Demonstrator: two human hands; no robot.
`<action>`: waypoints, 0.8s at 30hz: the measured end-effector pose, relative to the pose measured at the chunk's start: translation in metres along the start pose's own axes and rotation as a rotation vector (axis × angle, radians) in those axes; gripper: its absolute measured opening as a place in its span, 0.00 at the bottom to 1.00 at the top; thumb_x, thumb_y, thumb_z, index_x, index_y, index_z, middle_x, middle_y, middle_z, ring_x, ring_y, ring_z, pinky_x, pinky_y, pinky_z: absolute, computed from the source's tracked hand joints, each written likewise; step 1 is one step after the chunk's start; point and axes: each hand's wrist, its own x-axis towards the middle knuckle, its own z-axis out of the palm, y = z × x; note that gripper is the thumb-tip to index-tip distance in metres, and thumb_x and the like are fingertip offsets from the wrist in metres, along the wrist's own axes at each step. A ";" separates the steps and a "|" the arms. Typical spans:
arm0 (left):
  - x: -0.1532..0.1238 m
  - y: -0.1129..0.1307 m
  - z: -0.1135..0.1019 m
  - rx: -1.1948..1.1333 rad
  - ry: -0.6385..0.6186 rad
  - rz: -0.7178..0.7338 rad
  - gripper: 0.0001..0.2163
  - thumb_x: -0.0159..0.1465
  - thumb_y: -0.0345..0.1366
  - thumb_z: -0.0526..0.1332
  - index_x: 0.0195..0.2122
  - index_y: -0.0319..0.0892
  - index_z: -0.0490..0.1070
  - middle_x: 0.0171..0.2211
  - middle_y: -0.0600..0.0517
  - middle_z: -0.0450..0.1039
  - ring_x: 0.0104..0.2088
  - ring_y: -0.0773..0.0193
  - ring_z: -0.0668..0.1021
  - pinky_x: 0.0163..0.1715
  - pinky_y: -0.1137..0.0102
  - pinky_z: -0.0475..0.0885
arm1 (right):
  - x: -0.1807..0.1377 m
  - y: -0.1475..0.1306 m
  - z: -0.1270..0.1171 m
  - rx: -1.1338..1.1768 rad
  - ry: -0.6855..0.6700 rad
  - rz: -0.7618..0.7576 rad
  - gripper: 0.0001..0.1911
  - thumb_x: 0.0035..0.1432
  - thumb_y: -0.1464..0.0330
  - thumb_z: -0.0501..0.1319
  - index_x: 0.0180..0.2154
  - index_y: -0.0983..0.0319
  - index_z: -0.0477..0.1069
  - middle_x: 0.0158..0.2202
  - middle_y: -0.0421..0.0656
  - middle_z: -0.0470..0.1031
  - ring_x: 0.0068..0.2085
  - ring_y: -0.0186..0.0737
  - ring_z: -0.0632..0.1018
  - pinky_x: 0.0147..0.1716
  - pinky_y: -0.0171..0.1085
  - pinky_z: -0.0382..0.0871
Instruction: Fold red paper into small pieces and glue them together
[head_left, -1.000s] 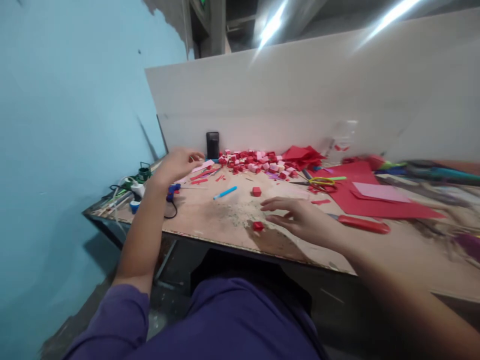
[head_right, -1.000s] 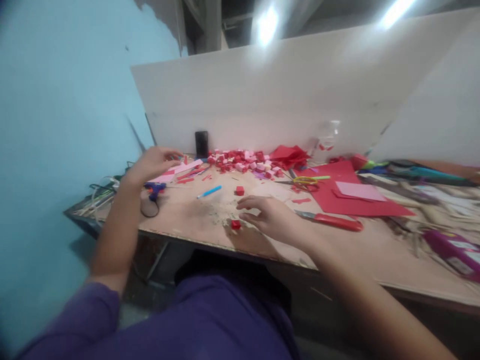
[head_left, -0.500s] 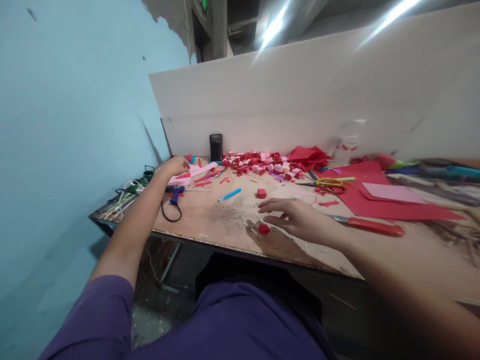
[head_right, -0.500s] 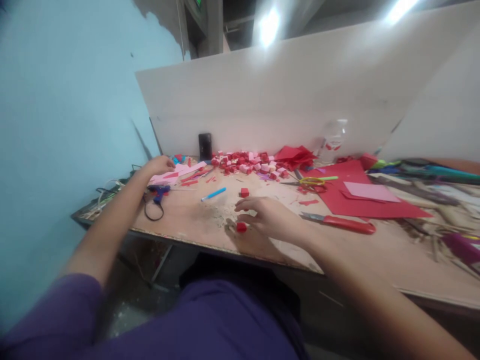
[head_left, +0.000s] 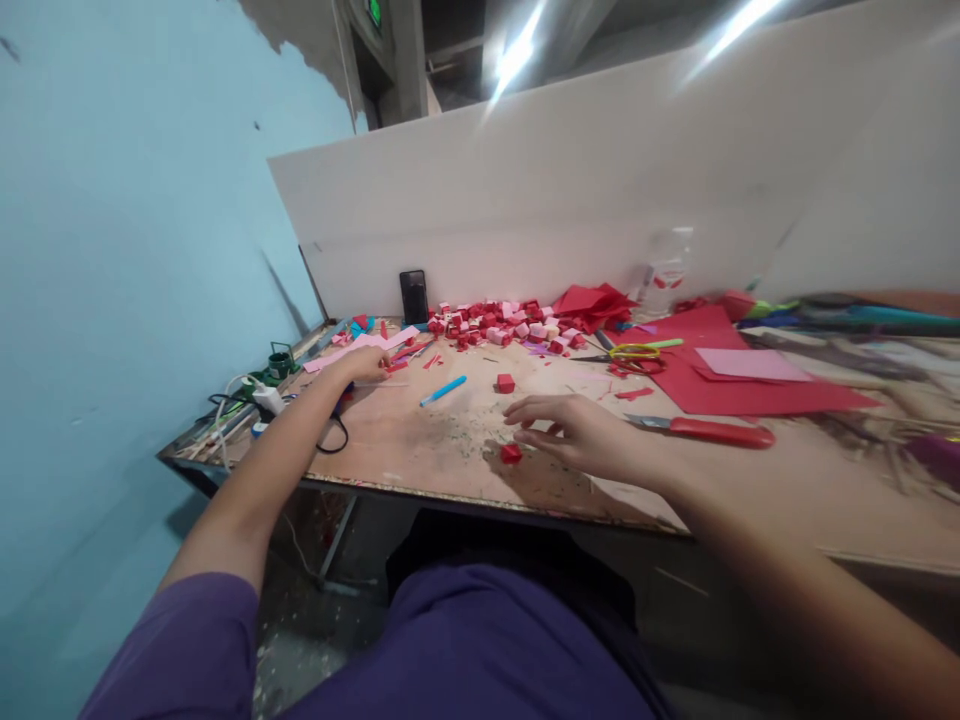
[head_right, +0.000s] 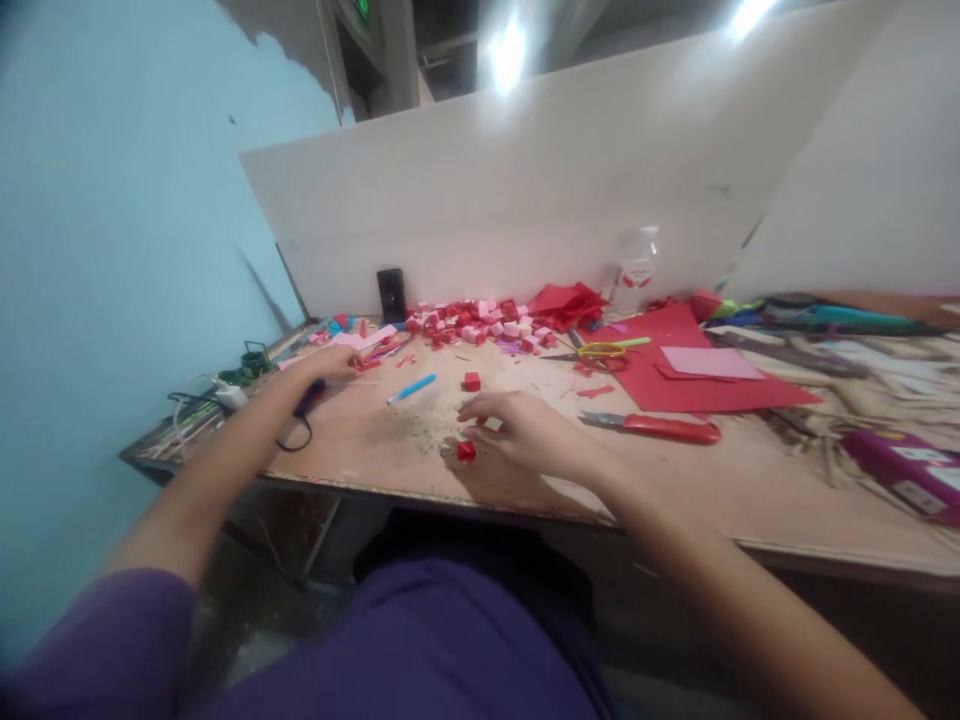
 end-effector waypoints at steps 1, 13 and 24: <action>-0.001 0.000 0.001 0.001 0.005 -0.001 0.12 0.67 0.44 0.65 0.42 0.39 0.78 0.41 0.48 0.81 0.40 0.60 0.80 0.45 0.63 0.74 | -0.001 0.000 -0.001 0.002 0.004 0.005 0.13 0.66 0.63 0.60 0.43 0.59 0.82 0.50 0.48 0.84 0.44 0.48 0.85 0.41 0.41 0.78; -0.029 0.024 -0.023 -0.393 0.125 0.127 0.14 0.64 0.37 0.61 0.46 0.37 0.80 0.38 0.46 0.83 0.36 0.62 0.81 0.39 0.69 0.74 | -0.009 0.001 0.002 0.022 0.037 0.068 0.13 0.65 0.64 0.62 0.45 0.60 0.83 0.44 0.48 0.85 0.41 0.47 0.85 0.40 0.41 0.77; -0.108 0.131 0.000 -0.653 0.193 0.406 0.10 0.63 0.42 0.65 0.38 0.43 0.83 0.36 0.49 0.84 0.37 0.61 0.81 0.39 0.68 0.75 | -0.018 -0.032 0.010 0.308 0.213 0.247 0.23 0.65 0.67 0.64 0.61 0.60 0.74 0.46 0.48 0.85 0.40 0.41 0.84 0.42 0.40 0.78</action>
